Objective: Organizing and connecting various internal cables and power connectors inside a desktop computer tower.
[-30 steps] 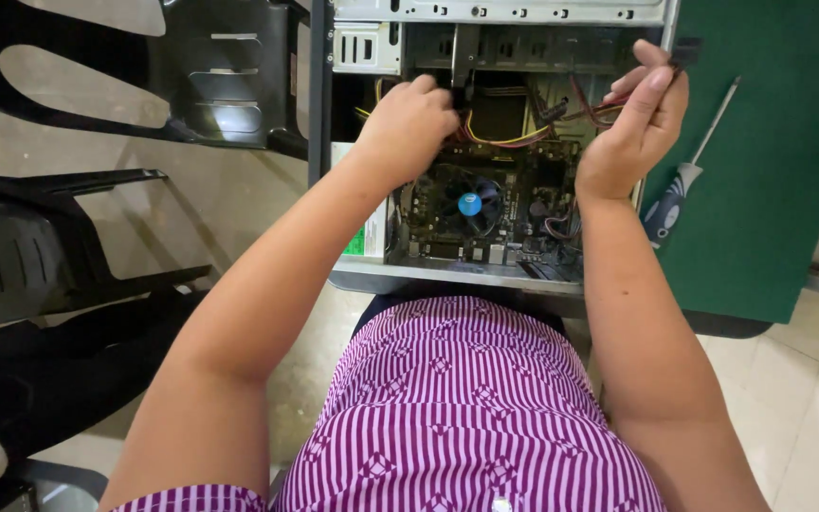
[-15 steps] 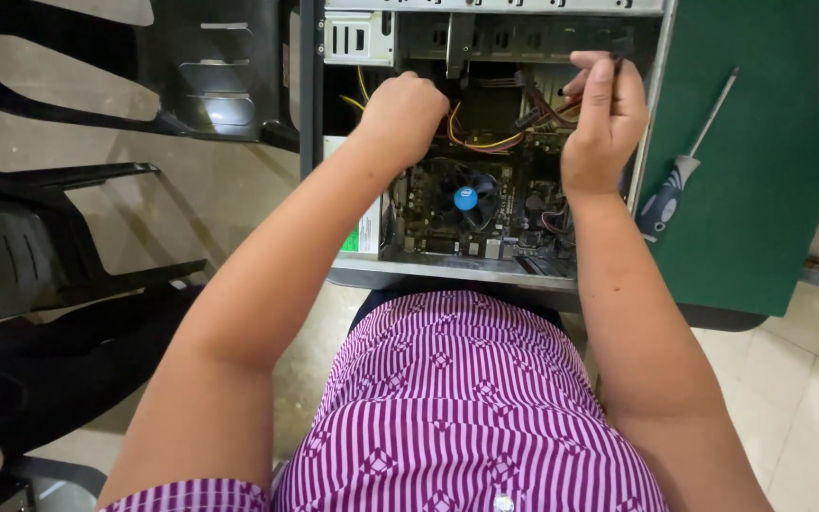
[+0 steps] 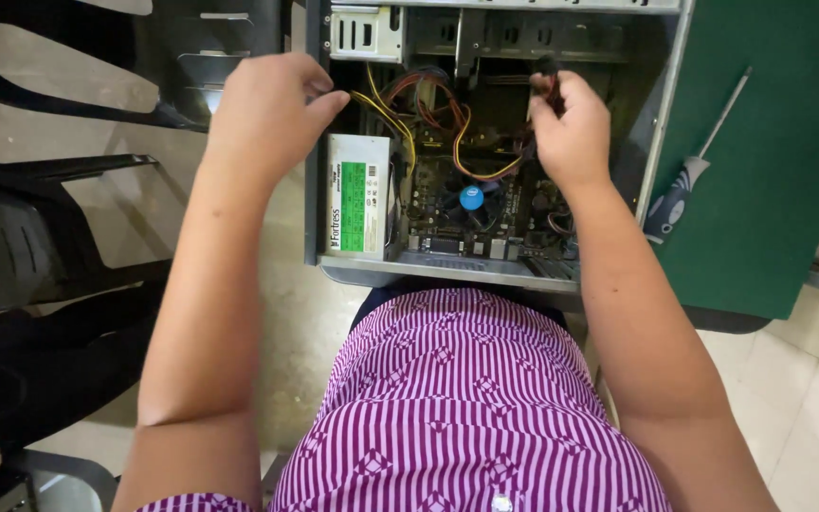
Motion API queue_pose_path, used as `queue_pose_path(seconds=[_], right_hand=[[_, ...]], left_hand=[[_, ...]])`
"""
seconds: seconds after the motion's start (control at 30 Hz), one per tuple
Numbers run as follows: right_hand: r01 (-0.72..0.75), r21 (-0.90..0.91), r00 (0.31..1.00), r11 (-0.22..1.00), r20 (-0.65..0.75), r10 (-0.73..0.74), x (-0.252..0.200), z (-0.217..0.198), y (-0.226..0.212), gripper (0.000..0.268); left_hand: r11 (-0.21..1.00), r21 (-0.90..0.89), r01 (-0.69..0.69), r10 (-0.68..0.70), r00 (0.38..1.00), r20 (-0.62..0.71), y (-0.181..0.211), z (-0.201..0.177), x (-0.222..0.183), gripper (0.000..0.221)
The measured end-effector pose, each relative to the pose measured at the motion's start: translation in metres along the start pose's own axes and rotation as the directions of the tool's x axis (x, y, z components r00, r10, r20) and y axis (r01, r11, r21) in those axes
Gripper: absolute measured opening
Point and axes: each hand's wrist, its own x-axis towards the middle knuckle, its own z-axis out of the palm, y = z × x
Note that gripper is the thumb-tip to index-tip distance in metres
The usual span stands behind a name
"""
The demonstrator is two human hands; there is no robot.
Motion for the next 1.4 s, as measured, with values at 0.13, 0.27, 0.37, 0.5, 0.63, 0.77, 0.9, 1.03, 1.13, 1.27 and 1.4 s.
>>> queue_pose_path(seconds=[0.13, 0.27, 0.37, 0.5, 0.63, 0.77, 0.9, 1.03, 1.13, 1.27, 1.4], right_hand=[[-0.133, -0.127, 0.991, 0.983, -0.034, 0.13, 0.003, 0.001, 0.011, 0.052], [-0.131, -0.015, 0.983, 0.991, -0.131, 0.128, 0.004, -0.001, 0.02, 0.059], [0.035, -0.025, 0.986, 0.999, -0.164, -0.039, 0.001, -0.002, 0.014, 0.048], [0.427, -0.225, 0.877, 0.876, -0.135, -0.462, -0.008, -0.004, -0.023, 0.018], [0.467, -0.133, 0.884, 0.874, 0.073, -0.462, -0.018, 0.014, -0.065, 0.02], [0.083, -0.38, 0.942, 0.921, 0.33, 0.051, -0.019, 0.029, -0.106, 0.047], [0.182, -0.579, 0.905, 0.794, 0.415, 0.096, -0.006, 0.049, -0.116, 0.057], [0.282, -0.613, 0.919, 0.738, 0.393, -0.025, 0.009, 0.07, -0.06, 0.054], [0.474, -0.614, 0.877, 0.631, 0.39, -0.28, 0.009, 0.063, -0.053, 0.047], [0.565, -0.61, 0.825, 0.556, 0.402, -0.397, 0.005, 0.055, -0.054, 0.044], [0.592, -0.637, 0.794, 0.493, 0.356, -0.494, -0.001, 0.055, -0.034, 0.041]], left_hand=[[0.995, -0.094, -0.039, 0.037, 0.999, -0.017, 0.007, 0.02, 0.001, 0.036], [0.949, -0.29, 0.12, -0.071, 0.982, 0.173, 0.024, 0.047, 0.006, 0.056], [0.941, -0.257, 0.219, -0.164, 0.961, 0.221, 0.024, 0.068, 0.02, 0.054], [0.939, -0.248, 0.239, -0.2, 0.965, 0.172, 0.021, 0.09, 0.04, 0.056], [0.955, -0.163, 0.247, -0.216, 0.958, 0.187, 0.019, 0.108, 0.049, 0.053], [0.996, -0.08, -0.048, 0.06, 0.986, 0.157, 0.007, 0.115, 0.042, 0.032], [0.98, 0.067, -0.189, 0.179, 0.975, 0.128, 0.0, 0.112, 0.037, 0.027], [0.976, 0.158, -0.153, 0.145, 0.988, 0.06, -0.001, 0.101, 0.026, 0.025], [0.976, 0.209, -0.056, 0.06, 0.998, -0.011, 0.003, 0.094, 0.02, 0.026], [0.972, 0.211, -0.108, 0.118, 0.992, -0.038, -0.002, 0.087, 0.024, 0.022], [0.904, 0.303, -0.3, 0.306, 0.952, 0.03, 0.016, 0.094, 0.02, 0.032]])
